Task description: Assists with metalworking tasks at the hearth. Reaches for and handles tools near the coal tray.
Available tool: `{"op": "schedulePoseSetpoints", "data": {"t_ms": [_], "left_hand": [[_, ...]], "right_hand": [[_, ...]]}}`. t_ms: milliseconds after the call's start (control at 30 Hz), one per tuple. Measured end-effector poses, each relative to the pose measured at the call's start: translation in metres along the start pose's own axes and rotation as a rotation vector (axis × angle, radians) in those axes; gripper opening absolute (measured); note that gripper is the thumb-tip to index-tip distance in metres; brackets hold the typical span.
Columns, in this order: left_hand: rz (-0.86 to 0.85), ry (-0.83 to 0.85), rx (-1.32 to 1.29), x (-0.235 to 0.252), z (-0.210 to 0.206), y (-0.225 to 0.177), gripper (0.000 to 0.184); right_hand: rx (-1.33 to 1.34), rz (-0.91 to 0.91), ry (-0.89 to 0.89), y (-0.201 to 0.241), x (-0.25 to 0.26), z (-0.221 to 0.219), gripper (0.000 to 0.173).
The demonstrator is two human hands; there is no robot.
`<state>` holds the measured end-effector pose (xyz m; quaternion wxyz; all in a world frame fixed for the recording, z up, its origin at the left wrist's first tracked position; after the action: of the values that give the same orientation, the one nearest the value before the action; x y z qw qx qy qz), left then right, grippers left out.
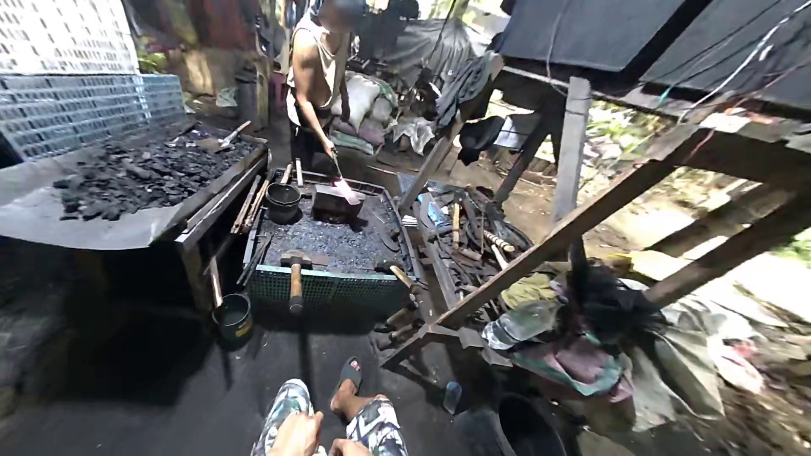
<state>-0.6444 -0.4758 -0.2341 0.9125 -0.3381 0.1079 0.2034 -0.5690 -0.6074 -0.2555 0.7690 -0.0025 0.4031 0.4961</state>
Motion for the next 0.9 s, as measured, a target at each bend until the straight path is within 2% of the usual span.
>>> {"op": "schedulePoseSetpoints", "data": {"t_ms": [133, 300, 467, 633, 767, 900], "left_hand": [[0.112, -0.019, -0.033, -0.002, 0.002, -0.002, 0.04], [0.129, -0.08, -0.023, -0.013, 0.012, -0.016, 0.039], [0.185, -0.05, -0.037, -0.023, 0.009, -0.024, 0.038], [0.299, 0.02, -0.203, -0.014, 0.006, -0.019, 0.039], [0.247, 0.019, -0.282, 0.013, 0.01, -0.024, 0.039], [0.141, -0.102, -0.471, 0.048, 0.019, -0.032, 0.032]], "right_hand": [[0.056, -0.056, -0.047, -0.016, 0.027, -0.009, 0.043], [0.048, -0.147, -0.038, -0.023, 0.032, -0.01, 0.04], [0.027, -0.116, -0.026, -0.016, 0.022, -0.005, 0.04], [0.035, -0.09, -0.001, -0.014, 0.019, 0.0, 0.041], [0.085, -0.135, 0.022, -0.014, 0.017, 0.002, 0.038], [0.056, -0.147, 0.095, -0.005, 0.029, -0.008, 0.053]]}}
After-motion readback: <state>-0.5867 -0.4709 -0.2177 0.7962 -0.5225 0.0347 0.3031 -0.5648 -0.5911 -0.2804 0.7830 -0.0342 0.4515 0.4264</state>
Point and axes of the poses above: each hand's wrist, its own x-axis towards the middle knuckle, its own z-axis out of the back of the hand, y = z × x, the point moved 8 cm from there along x, towards the middle knuckle, and after that the axes turned 14 degrees about -x, right-handed, at the moved point
